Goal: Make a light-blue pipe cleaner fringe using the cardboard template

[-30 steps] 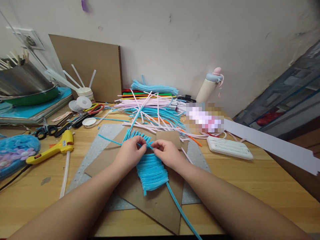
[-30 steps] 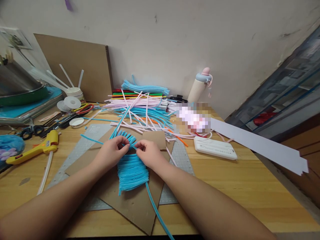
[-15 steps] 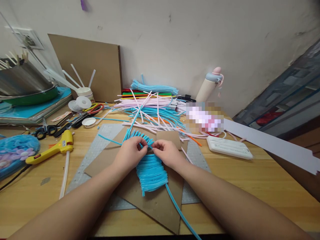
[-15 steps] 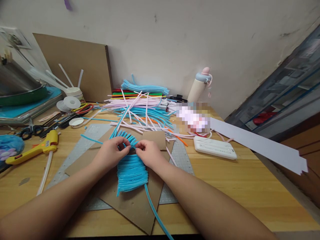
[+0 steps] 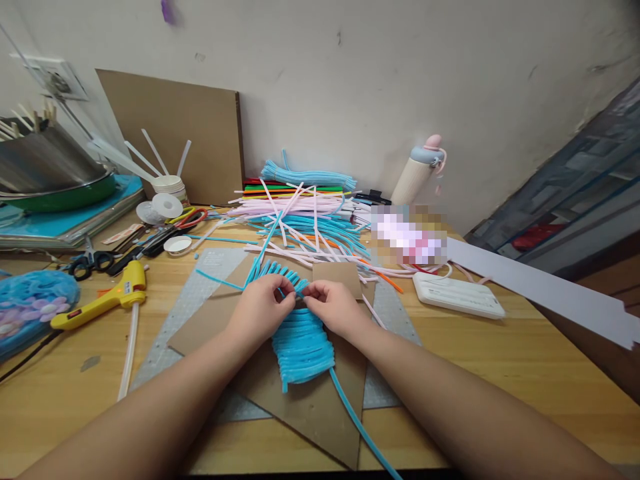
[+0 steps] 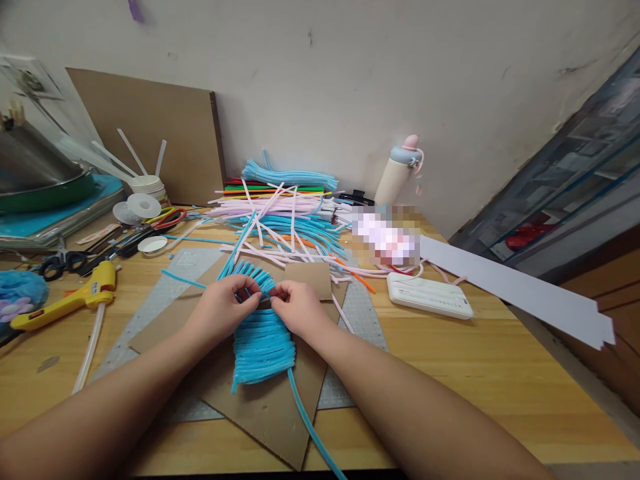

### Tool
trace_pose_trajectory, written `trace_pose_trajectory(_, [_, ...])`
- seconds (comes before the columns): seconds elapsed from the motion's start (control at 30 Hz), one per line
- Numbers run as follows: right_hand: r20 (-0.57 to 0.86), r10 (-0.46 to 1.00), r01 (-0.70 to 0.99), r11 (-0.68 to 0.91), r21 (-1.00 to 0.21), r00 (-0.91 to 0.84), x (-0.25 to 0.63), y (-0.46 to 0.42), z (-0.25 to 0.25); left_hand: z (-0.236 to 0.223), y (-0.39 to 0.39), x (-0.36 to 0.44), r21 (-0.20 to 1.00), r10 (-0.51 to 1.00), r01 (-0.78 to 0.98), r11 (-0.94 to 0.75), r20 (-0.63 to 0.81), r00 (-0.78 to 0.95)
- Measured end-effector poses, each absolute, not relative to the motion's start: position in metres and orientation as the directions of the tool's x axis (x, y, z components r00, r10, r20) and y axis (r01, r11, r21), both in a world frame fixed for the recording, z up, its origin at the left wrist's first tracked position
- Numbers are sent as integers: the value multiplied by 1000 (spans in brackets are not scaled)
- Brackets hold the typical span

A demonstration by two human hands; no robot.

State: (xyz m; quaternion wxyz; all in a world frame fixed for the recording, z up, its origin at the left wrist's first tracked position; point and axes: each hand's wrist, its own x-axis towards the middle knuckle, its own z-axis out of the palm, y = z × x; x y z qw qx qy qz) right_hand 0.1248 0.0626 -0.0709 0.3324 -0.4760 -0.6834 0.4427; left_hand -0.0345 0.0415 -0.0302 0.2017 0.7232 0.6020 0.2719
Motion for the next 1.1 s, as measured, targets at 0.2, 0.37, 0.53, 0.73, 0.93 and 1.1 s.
trace_pose_trajectory(0.2, [6, 947, 356, 127, -926, -322, 125, 62, -68, -31, 42, -35, 664, 989, 733, -150, 109, 104])
trace_pose_trajectory(0.37, [2, 944, 333, 119, -935, -331, 124, 61, -67, -31, 42, -36, 662, 990, 736, -140, 110, 90])
trace_pose_trajectory(0.53, [11, 944, 319, 122, -940, -330, 124, 61, -67, -33, 43, -36, 666, 989, 732, -142, 115, 88])
trace_pose_trajectory(0.73, [15, 945, 318, 125, -940, -326, 125, 59, -66, -35, 43, -36, 671, 988, 726, -152, 117, 98])
trace_pose_trajectory(0.93, [32, 948, 378, 158, -912, -318, 123, 59, -64, -39, 43, -36, 685, 984, 708, -174, 136, 111])
trace_pose_trajectory(1.1, [42, 952, 402, 167, -900, -303, 123, 61, -63, -38, 41, -33, 662, 977, 719, -211, 152, 147])
